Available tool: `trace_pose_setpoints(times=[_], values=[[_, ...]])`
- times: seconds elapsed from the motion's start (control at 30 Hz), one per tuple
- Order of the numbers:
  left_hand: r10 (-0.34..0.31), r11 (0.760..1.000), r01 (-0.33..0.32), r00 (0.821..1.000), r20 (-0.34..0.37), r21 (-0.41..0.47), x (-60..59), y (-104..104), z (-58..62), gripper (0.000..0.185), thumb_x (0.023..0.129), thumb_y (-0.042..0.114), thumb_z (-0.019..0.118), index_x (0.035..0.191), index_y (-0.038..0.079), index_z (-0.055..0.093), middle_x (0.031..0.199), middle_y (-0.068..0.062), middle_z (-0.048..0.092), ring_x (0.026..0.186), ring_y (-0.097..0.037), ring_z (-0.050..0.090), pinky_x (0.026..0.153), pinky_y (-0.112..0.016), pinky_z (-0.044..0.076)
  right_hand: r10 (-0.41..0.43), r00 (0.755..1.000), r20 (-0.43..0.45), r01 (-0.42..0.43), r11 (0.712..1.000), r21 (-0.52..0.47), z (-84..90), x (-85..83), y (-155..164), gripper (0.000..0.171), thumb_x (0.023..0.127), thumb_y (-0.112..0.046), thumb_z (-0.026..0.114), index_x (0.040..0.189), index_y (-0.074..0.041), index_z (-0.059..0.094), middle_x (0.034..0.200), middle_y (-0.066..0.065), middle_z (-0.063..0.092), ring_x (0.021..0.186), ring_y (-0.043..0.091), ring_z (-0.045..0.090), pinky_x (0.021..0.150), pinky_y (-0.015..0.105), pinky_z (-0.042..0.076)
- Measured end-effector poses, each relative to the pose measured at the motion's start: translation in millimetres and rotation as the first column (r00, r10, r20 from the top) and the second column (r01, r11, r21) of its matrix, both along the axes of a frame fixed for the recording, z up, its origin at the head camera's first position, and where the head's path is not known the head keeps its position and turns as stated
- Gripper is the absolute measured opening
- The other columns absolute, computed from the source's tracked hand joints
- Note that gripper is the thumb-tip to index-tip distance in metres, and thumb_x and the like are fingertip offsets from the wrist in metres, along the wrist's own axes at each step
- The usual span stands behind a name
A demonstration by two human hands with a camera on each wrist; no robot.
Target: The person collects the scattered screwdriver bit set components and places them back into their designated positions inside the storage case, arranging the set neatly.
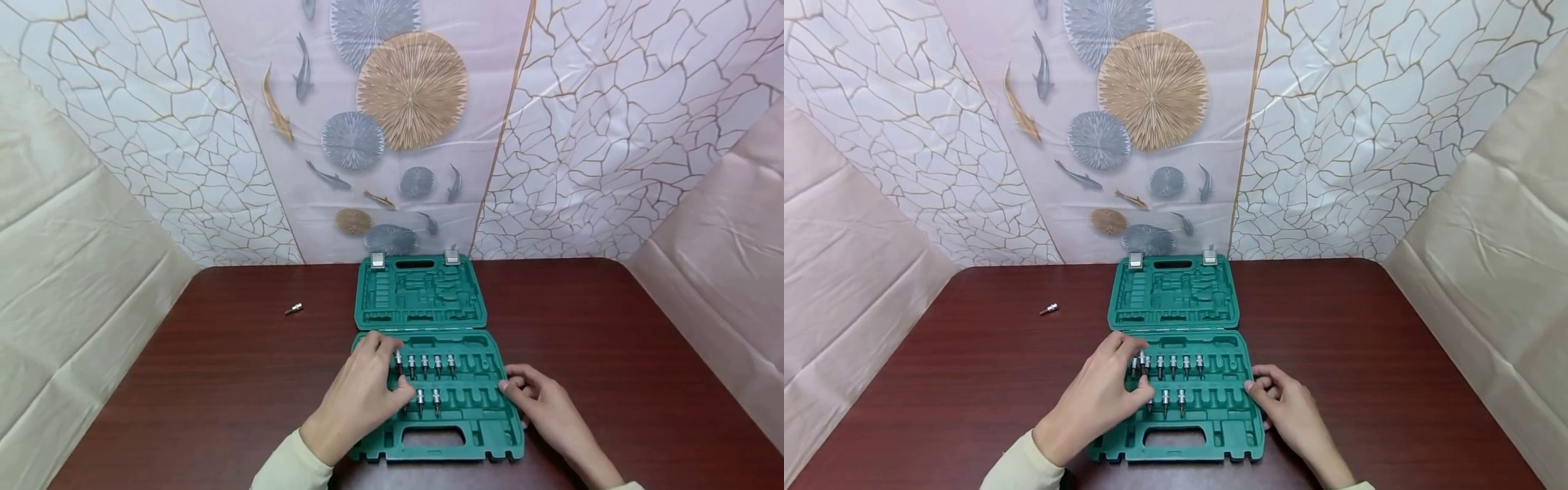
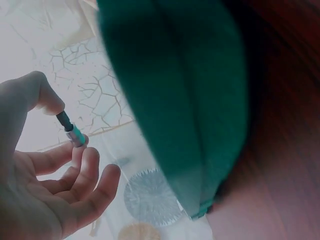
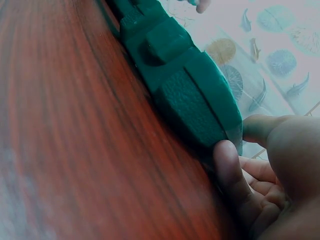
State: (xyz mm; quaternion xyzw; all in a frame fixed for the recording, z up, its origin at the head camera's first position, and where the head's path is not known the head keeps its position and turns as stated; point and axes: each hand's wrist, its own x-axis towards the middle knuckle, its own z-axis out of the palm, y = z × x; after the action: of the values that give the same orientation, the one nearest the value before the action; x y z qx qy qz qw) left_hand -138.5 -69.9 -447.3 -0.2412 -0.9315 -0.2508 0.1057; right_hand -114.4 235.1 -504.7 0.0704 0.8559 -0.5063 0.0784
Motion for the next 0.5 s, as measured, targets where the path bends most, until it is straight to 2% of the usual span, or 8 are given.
trace_pose_setpoints(times=[0.23,0.33,0.5], values=[[-0.049,0.999,0.048,0.999,0.020,0.025,3.8,9.6,0.8,0.037,0.085,0.011,0.071,0.122,0.007,0.071,0.108,-0.004,0.058,0.085,-0.013,0.049,0.065,-0.025,0.045,0.006,1.000,-0.003,-0.006,1.000,0.007,0.5,-0.8,0.2,0.058,0.104,-0.038,0.069,0.146,-0.002,0.056,0.112,0.008,0.068,0.080,0.016,0.064,0.061,0.035,0.057],[-0.081,0.997,0.081,0.997,0.012,-0.008,4.2,13.0,-1.6,0.033,0.087,0.013,0.073,0.120,0.010,0.072,0.109,-0.003,0.060,0.086,-0.013,0.052,0.067,-0.026,0.047,0.006,1.000,-0.001,-0.006,1.000,0.008,2.0,-0.7,-0.5,0.057,0.104,-0.038,0.069,0.146,-0.002,0.057,0.112,0.008,0.068,0.080,0.016,0.064,0.061,0.035,0.057],[-0.110,0.989,0.103,0.993,-0.053,-0.109,6.1,18.2,-6.4,0.030,0.088,0.018,0.078,0.117,0.012,0.076,0.109,-0.002,0.066,0.090,-0.015,0.061,0.072,-0.031,0.053,0.008,1.000,0.013,-0.008,1.000,0.006,1.1,-0.6,-0.9,0.060,0.103,-0.041,0.069,0.146,-0.001,0.056,0.113,0.008,0.068,0.082,0.017,0.064,0.061,0.035,0.057]])
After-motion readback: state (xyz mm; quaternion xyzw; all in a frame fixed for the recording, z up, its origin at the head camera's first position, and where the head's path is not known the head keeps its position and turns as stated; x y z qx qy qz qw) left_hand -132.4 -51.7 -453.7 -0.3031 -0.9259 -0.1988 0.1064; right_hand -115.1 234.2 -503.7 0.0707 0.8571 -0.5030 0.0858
